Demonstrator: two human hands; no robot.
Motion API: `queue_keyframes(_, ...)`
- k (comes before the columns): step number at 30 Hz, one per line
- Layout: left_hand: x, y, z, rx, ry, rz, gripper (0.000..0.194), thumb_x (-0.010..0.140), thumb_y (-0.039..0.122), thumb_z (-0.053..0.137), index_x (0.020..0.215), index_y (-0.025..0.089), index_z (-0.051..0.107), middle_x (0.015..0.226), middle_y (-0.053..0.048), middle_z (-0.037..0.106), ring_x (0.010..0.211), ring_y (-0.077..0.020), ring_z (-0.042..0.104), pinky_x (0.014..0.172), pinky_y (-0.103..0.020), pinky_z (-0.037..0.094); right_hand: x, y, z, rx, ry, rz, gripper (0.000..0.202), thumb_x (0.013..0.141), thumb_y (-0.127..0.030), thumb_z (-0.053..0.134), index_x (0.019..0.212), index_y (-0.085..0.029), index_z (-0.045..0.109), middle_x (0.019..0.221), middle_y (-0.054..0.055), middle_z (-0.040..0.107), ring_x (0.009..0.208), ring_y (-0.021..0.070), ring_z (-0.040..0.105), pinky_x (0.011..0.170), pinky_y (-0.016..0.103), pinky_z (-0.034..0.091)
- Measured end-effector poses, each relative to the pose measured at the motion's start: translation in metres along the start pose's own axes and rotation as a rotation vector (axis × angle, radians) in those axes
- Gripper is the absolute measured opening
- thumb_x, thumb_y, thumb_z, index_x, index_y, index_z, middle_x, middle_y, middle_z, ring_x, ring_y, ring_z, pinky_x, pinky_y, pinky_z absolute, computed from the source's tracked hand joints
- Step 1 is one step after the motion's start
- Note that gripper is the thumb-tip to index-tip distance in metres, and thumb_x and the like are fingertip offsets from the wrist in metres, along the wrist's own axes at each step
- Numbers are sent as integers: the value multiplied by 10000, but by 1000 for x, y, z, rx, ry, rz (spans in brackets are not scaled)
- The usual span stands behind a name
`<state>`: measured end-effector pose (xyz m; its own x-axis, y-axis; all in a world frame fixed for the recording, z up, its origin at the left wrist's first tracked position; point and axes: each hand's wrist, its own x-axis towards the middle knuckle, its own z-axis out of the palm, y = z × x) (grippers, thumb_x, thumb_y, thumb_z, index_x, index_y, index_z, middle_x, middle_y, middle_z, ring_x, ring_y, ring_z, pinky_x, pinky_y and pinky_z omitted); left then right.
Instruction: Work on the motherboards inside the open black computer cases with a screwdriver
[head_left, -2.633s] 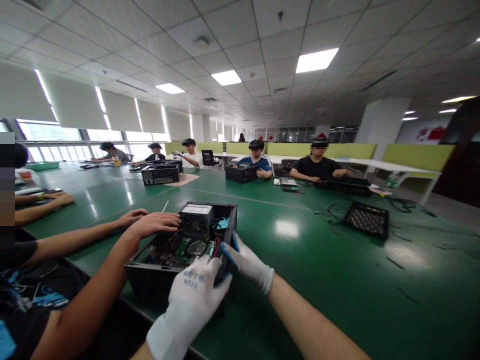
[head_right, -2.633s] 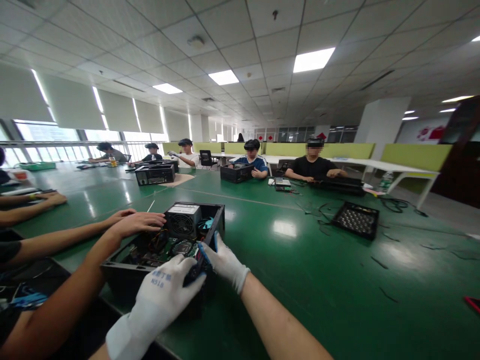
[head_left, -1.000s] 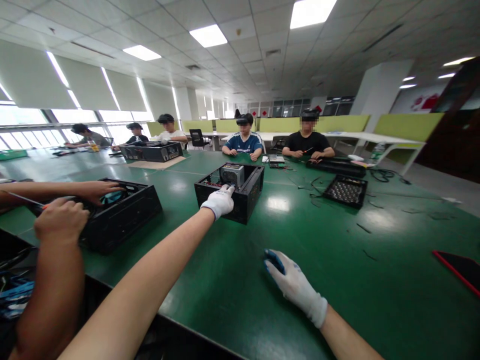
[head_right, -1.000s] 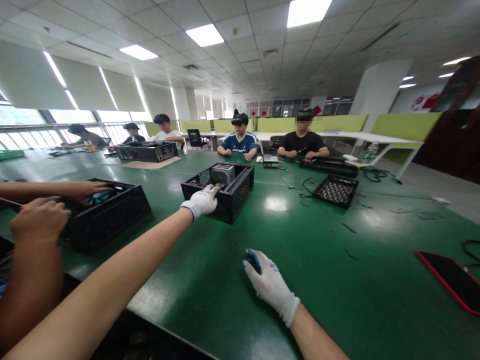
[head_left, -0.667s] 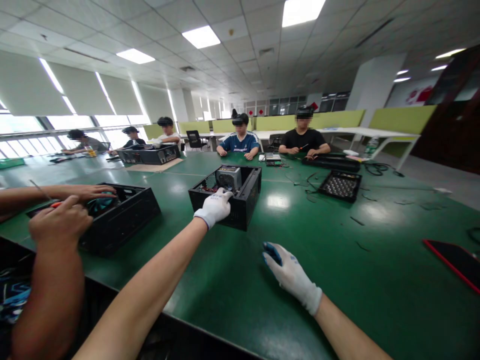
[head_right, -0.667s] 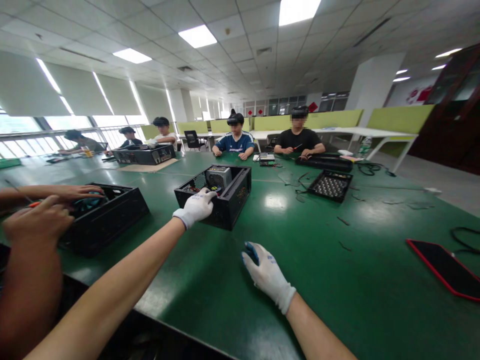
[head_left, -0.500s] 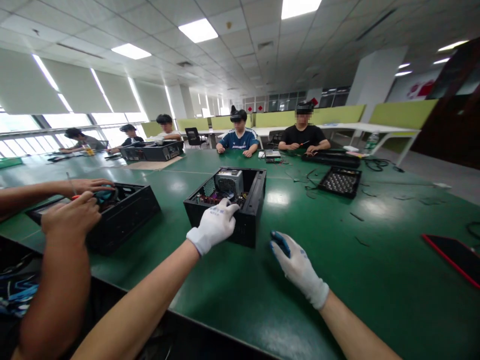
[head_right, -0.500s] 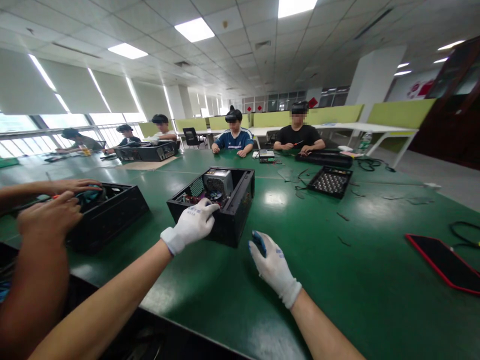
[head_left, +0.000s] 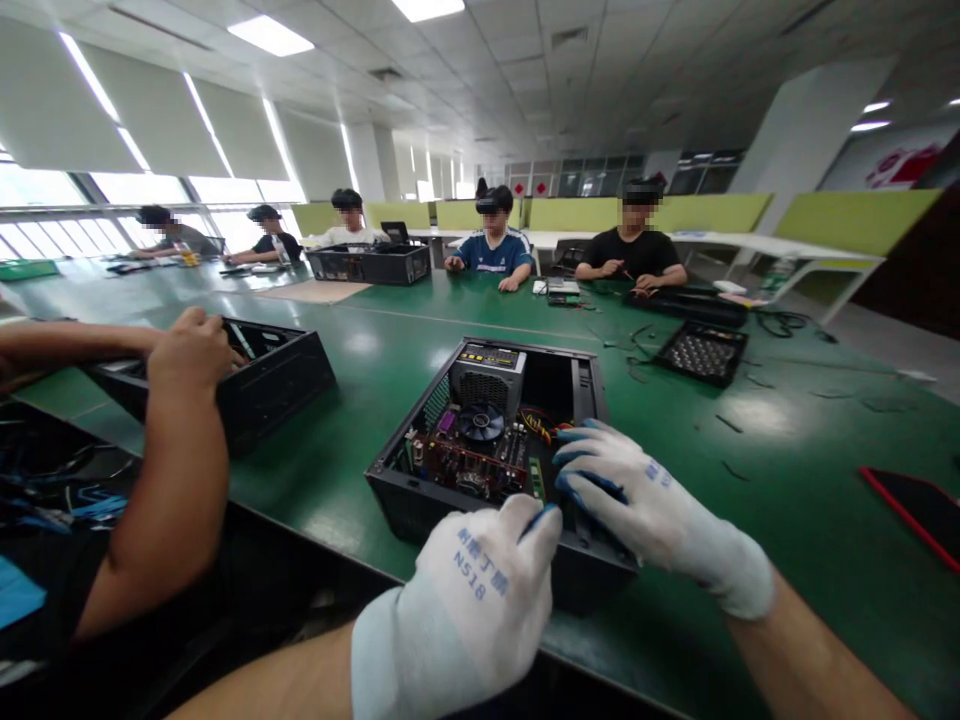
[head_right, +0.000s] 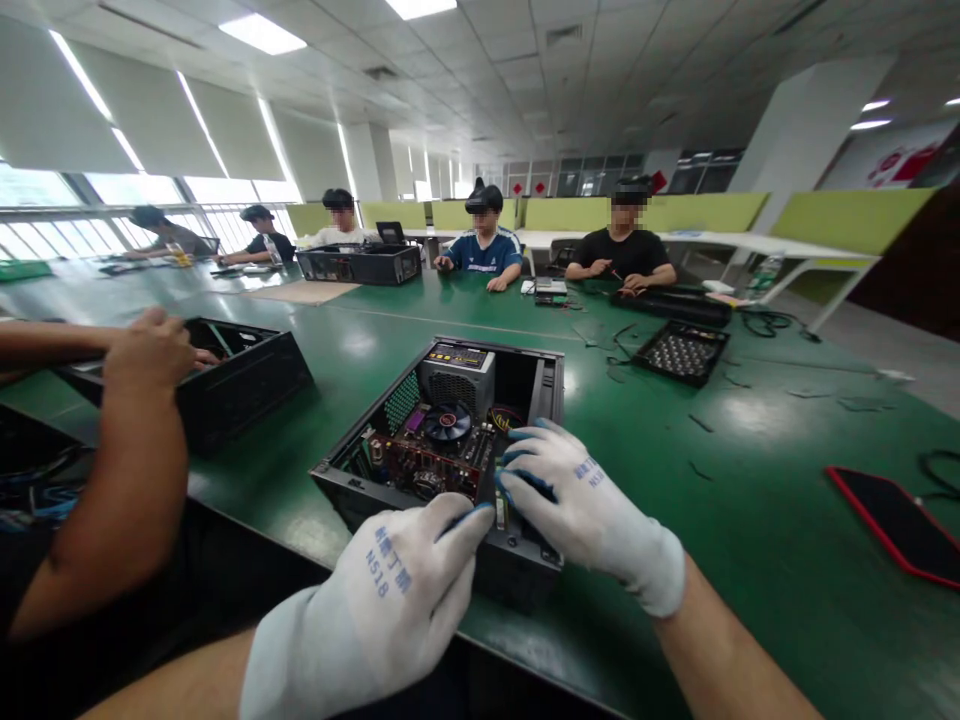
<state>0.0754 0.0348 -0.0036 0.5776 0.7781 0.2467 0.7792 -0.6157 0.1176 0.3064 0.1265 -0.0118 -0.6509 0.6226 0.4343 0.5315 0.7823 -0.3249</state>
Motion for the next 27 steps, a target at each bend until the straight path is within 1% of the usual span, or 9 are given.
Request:
queue_keyframes(2, -5, -9, 0, -14, 54, -28, 333, 1022, 303, 470, 1323, 207, 574, 1215, -108, 673, 918, -229, 720, 777, -358, 607, 0, 0, 1, -1, 10, 6, 259, 1036, -376, 550, 1028, -241, 770, 1157, 63, 778, 1250, 280, 654, 1195, 543, 405)
queue_keyframes(4, -11, -23, -1, -1, 78, -102, 369, 1047, 391, 473, 1348, 206, 577, 1248, -117, 675, 968, -245, 729, 822, -378, 610, -1, 0, 4, -9, 44, 8, 255, 1035, -367, 554, 1017, -223, 764, 1144, 73, 778, 1232, 276, 658, 1173, 525, 428)
queue_keyframes(7, -19, -42, -6, 28, 50, -186, 388, 1038, 482, 517, 1299, 217, 626, 1193, -97, 704, 969, -256, 734, 832, -388, 605, -2, -1, 7, -16, 74, -2, 257, 1037, -353, 554, 978, -211, 760, 1118, 78, 780, 1210, 273, 660, 1141, 504, 453)
queue_keyframes(10, -22, -51, -11, 23, 47, -191, 325, 1043, 470, 528, 1222, 237, 666, 1113, -65, 729, 971, -241, 730, 843, -366, 586, -2, -5, 5, -2, 64, -5, 261, 1039, -349, 548, 958, -213, 756, 1092, 76, 775, 1184, 265, 661, 1100, 474, 485)
queue_keyframes(13, -23, -48, -13, 3, 36, -170, 268, 1040, 442, 539, 1143, 242, 684, 1065, -47, 734, 941, -224, 726, 811, -342, 569, -5, -9, 0, 12, 37, 11, 246, 1030, -349, 559, 955, -228, 759, 1073, 69, 770, 1162, 260, 665, 1071, 454, 511)
queue_keyframes(17, -28, -29, -12, -12, -7, -157, 252, 1035, 450, 527, 1047, 250, 680, 1000, -32, 727, 868, -220, 722, 750, -335, 557, -19, -16, -10, 9, -19, 19, 191, 1000, -347, 598, 964, -265, 767, 1081, 45, 772, 1163, 270, 672, 1136, 492, 482)
queue_keyframes(22, -39, -4, -14, 18, -77, -81, 274, 1008, 443, 531, 1152, 241, 649, 999, -56, 728, 777, -228, 719, 648, -332, 556, -51, -22, -23, -53, -89, 31, 111, 956, -346, 658, 983, -298, 754, 1119, 42, 751, 1218, 290, 656, 1136, 507, 503)
queue_keyframes(24, -42, -1, -18, 16, -113, -48, 283, 990, 450, 558, 1157, 237, 640, 984, -56, 727, 773, -225, 717, 647, -322, 556, -62, -24, -26, -77, -118, 28, 98, 930, -335, 688, 1005, -317, 749, 1137, 38, 739, 1233, 297, 646, 1124, 511, 517)
queue_keyframes(27, -46, -6, -23, 25, -143, -76, 270, 979, 493, 580, 1060, 245, 651, 955, -44, 715, 787, -239, 712, 650, -335, 553, -70, -25, -29, -91, -149, 27, 124, 893, -325, 728, 1013, -338, 750, 1146, 31, 730, 1229, 306, 643, 1134, 525, 509)
